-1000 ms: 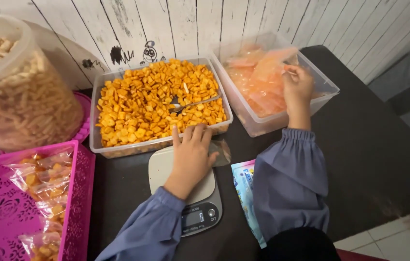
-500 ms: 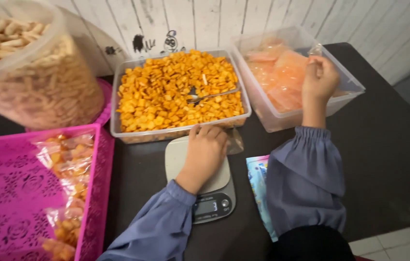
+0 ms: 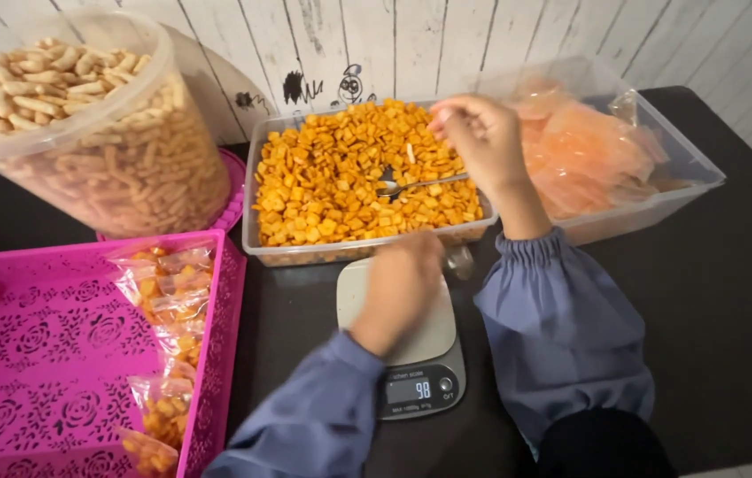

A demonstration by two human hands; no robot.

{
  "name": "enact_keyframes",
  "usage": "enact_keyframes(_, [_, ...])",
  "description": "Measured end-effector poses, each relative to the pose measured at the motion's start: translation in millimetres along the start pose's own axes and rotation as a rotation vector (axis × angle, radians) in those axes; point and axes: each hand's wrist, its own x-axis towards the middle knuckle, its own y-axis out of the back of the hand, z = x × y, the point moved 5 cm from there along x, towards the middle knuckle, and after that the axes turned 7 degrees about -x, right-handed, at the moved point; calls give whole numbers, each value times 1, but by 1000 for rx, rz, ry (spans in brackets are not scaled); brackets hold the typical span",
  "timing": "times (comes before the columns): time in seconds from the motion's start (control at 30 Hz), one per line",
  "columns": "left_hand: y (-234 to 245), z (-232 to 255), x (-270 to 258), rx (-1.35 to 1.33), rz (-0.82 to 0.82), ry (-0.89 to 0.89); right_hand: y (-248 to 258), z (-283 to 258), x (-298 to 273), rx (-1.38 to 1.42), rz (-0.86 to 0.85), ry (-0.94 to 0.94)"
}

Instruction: Packaging small orange snacks into plastic bags and weighing them on a digital scale for portion control.

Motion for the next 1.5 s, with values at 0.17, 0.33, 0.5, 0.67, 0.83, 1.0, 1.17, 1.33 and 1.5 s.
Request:
enact_keyframes(0.17, [75,-36,39,-466,220,33,-33,9,-21,74,-437,-94])
enact_keyframes(0.33, [98,-30,43,-722,222,15,-55,18,-30,159,-597,-244])
enact_keyframes(0.5, [96,-44,43,-979,242,203,-46,50,-24,358,-266,-393])
enact_keyframes(0.67, [90,-52,43,-987,240,341,-39,56,-23,417,-193,-367])
enact_keyframes(0.83, [83,-75,46,-965,300,382,-29,68,-18,-325,-109,-232])
enact_keyframes(1.0, [89,-66,48,-831,430,216,-51,-20,-33,-121,-203,-45])
enact_keyframes(1.17, [82,-28,39,-677,399,84,-80,-9,-55,96,-245,-211])
enact_keyframes(1.33, [70,-54,40,-490,343,69,-102,78,-64,65,-284,-339])
enact_keyframes(1.5, [72,-38,43,-675,240,82,-98,49,-58,174,-425,-470])
